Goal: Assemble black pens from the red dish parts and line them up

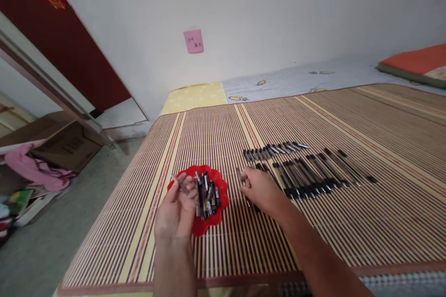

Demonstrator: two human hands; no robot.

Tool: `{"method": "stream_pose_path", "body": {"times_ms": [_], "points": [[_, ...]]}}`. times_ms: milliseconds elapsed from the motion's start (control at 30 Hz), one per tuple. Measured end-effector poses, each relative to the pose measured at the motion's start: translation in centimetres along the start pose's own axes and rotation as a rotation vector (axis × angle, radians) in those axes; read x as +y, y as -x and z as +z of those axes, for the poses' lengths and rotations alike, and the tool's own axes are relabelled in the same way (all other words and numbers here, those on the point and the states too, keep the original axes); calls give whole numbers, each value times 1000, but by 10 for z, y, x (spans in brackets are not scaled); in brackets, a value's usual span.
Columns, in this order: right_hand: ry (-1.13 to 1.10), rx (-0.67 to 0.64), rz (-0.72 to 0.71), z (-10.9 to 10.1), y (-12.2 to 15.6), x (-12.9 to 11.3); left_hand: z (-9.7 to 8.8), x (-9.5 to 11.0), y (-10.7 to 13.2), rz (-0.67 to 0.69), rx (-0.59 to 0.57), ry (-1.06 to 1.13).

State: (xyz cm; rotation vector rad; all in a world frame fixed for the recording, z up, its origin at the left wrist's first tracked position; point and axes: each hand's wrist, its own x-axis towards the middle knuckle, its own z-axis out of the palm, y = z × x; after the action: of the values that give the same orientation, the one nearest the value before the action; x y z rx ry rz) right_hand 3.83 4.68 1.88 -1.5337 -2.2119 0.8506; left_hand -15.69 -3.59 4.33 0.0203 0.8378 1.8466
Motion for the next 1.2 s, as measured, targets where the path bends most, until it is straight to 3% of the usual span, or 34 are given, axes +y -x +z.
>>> {"method": "stream_pose_path", "body": {"times_ms": [267, 533, 667, 800, 900, 1100, 1200], "points": [[260, -61, -19, 18, 1, 2, -14, 41, 7, 289, 246, 78], [382, -54, -48, 16, 5, -2, -16, 46, 9, 291, 201, 43], [201, 44, -125, 6, 9, -15, -18, 50, 8, 337, 208, 75], [-10, -14, -281, 2, 6, -35, -20, 53, 8, 333, 231, 111], [30, -89, -378, 8, -3, -48, -24, 55, 7, 345, 229, 124], [359, -197, -393, 33, -26, -66, -31, 57, 4, 345, 218, 138], [279, -213, -437, 41, -34, -69, -29, 58, 5, 320, 230, 153]]}}
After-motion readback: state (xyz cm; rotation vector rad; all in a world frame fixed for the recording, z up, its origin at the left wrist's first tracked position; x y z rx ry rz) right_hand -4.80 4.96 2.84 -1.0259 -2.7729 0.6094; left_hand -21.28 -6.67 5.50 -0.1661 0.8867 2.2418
